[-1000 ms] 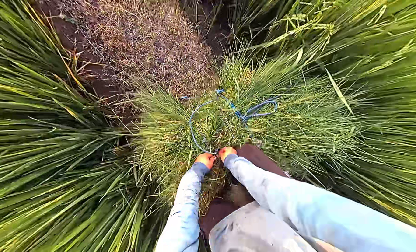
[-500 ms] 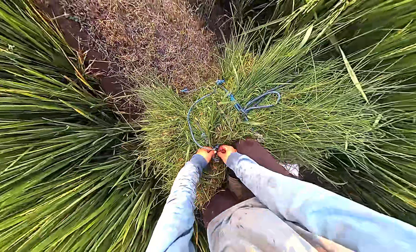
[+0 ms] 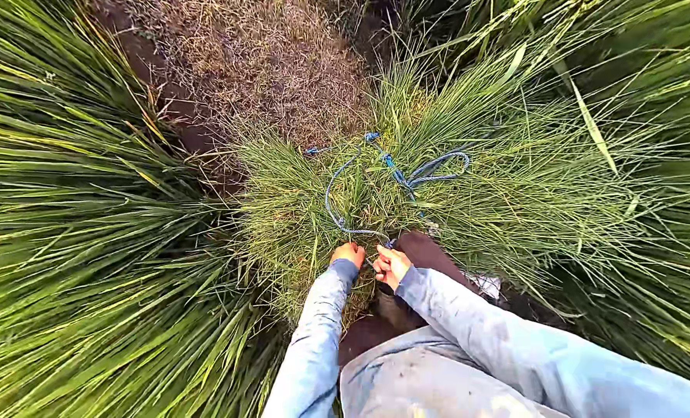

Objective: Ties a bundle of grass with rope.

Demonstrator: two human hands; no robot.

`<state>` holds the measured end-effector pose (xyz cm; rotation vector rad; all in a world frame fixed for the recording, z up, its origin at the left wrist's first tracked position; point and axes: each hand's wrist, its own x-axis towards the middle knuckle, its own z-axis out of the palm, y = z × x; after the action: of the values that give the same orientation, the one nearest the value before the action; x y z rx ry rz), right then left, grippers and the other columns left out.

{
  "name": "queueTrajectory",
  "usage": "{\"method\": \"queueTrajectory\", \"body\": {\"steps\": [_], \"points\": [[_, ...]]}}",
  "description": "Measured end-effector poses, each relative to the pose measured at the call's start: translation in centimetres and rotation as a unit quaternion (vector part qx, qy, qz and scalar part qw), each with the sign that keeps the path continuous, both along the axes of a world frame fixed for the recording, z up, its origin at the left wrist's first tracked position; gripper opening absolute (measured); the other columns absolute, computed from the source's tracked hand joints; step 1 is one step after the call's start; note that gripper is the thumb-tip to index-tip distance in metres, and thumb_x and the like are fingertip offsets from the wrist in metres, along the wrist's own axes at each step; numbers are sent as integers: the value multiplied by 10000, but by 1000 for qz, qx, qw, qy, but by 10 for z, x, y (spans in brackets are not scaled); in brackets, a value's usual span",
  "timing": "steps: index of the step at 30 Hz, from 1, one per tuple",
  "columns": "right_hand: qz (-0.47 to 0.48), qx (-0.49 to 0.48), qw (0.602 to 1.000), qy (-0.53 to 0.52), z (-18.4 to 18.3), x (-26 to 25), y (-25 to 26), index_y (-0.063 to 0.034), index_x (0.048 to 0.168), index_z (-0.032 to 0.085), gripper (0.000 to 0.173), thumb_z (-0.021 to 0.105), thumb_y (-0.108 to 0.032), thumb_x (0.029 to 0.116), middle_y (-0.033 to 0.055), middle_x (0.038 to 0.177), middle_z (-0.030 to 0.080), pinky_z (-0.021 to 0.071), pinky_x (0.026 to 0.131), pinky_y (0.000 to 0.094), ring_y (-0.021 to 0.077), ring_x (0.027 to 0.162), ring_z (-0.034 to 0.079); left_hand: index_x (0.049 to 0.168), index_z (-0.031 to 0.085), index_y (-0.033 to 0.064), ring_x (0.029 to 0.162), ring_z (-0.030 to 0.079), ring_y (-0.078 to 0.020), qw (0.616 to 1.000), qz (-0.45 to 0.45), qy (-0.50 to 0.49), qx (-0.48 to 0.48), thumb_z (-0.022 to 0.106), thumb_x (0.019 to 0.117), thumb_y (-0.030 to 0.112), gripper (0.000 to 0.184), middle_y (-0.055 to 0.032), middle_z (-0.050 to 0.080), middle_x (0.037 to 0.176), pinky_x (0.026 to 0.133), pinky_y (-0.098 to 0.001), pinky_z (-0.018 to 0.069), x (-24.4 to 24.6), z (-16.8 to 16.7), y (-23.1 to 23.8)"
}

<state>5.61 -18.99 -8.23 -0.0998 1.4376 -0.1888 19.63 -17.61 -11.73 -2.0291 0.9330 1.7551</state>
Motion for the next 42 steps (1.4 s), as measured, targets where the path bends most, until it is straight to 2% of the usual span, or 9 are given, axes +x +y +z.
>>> {"method": "queueTrajectory", "body": {"steps": [9, 11, 14, 16, 23, 31, 35, 40, 42], "points": [[234, -182, 955, 9, 11, -2, 16, 74, 1138, 635, 240, 537, -133, 1066, 15, 759, 534, 443, 601, 251, 69, 615, 477, 1274, 641, -39, 1211, 640, -312, 936, 342, -73, 31, 489, 1095, 362, 464, -213, 672, 1277, 1062, -475, 478, -30, -7, 0], [255, -205, 945, 12, 12, -2, 20, 74, 1126, 636, 230, 542, -126, 1063, 37, 799, 560, 450, 635, 255, 77, 654, 496, 1216, 678, -22, 1172, 652, -304, 953, 296, -56, 5, 491, 1096, 349, 432, -205, 685, 1242, 1039, -479, 485, -27, -4, 8], [332, -256, 908, 7, 19, -6, 28, 121, 1155, 655, 275, 575, -109, 1028, 225, 1082, 687, 495, 955, 387, 228, 997, 641, 1205, 678, -45, 1268, 595, -364, 982, 185, -50, -3, 523, 1075, 329, 425, -258, 647, 1298, 1090, -533, 431, -21, 8, 9], [373, -277, 886, 5, 22, -7, 31, 128, 1146, 653, 290, 576, -121, 1018, 272, 1128, 678, 469, 1015, 452, 299, 1088, 643, 1285, 638, -45, 1339, 550, -374, 990, 128, -55, 10, 492, 1082, 327, 448, -266, 604, 1376, 1129, -535, 406, -22, 12, 3], [396, -279, 875, -18, 46, -27, 40, 115, 1133, 662, 262, 569, -102, 1019, 260, 1138, 678, 468, 1025, 450, 296, 1110, 635, 1394, 566, -34, 1322, 571, -403, 998, 33, -53, -19, 326, 1128, 276, 474, -276, 607, 1379, 1109, -556, 429, -51, 24, 21], [442, -284, 851, -4, 39, -24, 50, 125, 1128, 632, 318, 546, -171, 1049, 291, 1125, 654, 467, 1000, 485, 356, 1080, 633, 1320, 614, -28, 1313, 578, -380, 997, 13, -68, -21, 487, 1074, 323, 447, -261, 616, 1360, 1102, -544, 444, -31, 23, 10], [382, -274, 883, 5, 32, -20, 50, 4, 1350, 515, 434, 614, -264, 1023, 203, 1073, 656, 538, 852, 456, 274, 895, 649, 1365, 595, -26, 1365, 536, -384, 996, -45, -78, 3, 472, 1089, 300, 444, -260, 575, 1423, 1128, -549, 423, -24, 12, -6], [296, -350, 884, 88, 37, -27, 22, 44, 1202, 699, 313, 562, -190, 1047, 211, 1315, 638, 479, 1078, 401, 271, 1228, 611, 1423, 574, 53, 1358, 545, -386, 995, -66, -70, -1, 447, 1093, 275, 418, -235, 584, 1428, 1117, -575, 429, -22, 10, 7], [277, -360, 882, 121, 39, -30, 0, 1, 1301, 667, 322, 616, -155, 1023, 189, 1274, 675, 488, 1083, 410, 263, 1209, 638, 1427, 572, 78, 1343, 559, -388, 995, -67, -70, 2, 416, 1103, 297, 421, -227, 598, 1414, 1097, -593, 442, -21, 8, 9]]}}
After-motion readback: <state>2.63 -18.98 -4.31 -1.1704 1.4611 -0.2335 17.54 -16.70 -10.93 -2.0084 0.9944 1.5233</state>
